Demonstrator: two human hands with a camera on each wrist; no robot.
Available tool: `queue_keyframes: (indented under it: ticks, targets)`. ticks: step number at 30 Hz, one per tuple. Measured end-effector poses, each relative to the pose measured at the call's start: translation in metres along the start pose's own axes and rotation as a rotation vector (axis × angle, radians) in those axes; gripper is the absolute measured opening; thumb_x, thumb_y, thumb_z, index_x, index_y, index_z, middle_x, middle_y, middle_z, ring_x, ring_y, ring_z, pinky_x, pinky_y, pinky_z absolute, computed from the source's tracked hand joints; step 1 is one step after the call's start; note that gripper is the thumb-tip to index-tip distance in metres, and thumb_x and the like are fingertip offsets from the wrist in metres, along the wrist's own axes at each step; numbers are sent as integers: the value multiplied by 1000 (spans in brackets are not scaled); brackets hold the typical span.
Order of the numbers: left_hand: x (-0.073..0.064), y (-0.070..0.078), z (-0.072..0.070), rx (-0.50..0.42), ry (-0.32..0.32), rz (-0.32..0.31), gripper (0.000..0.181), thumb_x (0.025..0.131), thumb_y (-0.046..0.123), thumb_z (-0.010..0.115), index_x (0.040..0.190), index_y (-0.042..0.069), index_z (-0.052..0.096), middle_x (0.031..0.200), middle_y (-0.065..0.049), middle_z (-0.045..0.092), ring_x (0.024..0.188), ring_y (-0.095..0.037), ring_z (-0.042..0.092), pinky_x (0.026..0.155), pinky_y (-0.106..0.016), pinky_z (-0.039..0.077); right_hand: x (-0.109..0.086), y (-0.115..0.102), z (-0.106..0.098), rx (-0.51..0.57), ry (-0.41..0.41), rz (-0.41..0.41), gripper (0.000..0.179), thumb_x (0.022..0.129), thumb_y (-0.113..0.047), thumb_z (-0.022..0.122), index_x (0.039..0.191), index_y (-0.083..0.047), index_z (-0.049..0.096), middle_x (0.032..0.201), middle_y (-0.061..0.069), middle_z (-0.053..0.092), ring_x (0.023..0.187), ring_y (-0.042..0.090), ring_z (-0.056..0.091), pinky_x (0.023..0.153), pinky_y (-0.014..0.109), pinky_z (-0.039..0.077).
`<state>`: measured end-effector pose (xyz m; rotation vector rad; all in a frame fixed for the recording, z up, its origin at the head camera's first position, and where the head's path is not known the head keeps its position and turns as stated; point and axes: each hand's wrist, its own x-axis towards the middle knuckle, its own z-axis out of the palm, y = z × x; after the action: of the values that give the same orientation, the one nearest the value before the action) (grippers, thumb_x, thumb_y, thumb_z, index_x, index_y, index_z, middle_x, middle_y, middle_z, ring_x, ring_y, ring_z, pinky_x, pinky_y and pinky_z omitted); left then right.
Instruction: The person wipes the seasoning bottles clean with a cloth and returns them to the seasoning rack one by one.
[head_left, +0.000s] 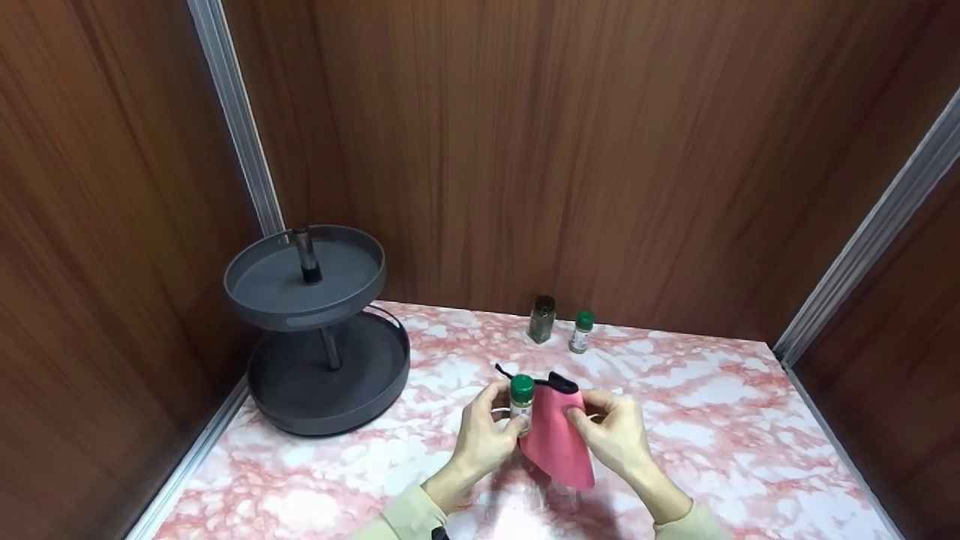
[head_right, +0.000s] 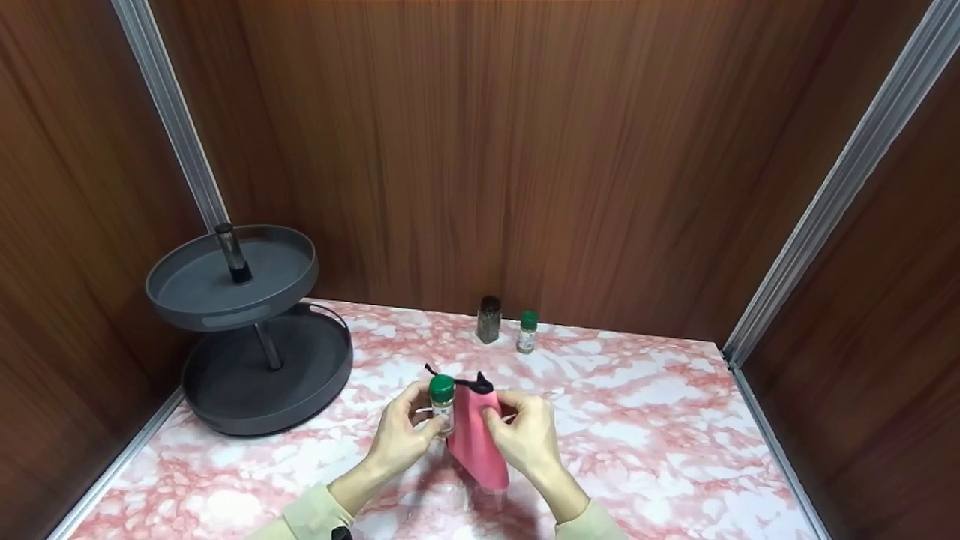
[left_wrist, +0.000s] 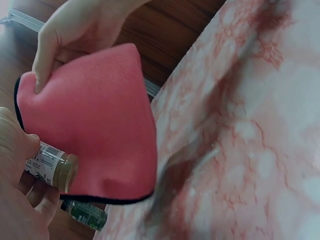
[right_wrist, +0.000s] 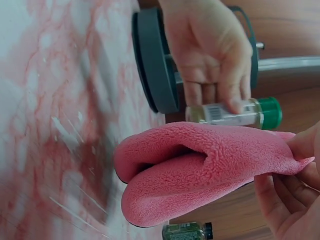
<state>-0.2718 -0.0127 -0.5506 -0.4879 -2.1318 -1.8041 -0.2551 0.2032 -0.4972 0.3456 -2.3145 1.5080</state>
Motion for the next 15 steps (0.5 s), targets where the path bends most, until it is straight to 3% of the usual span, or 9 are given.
queue_keyframes:
  ticks: [15]
  targets:
    - [-12,-28,-16,73,7,-19,45,88,-13,75,130,3,70,122,-16,79,114,-32,79,105,-42,67,3,2,-6,-47,42,-28,18,88,9,80,93,-7,88,87,14,85,72,-2,72,65,15,61]
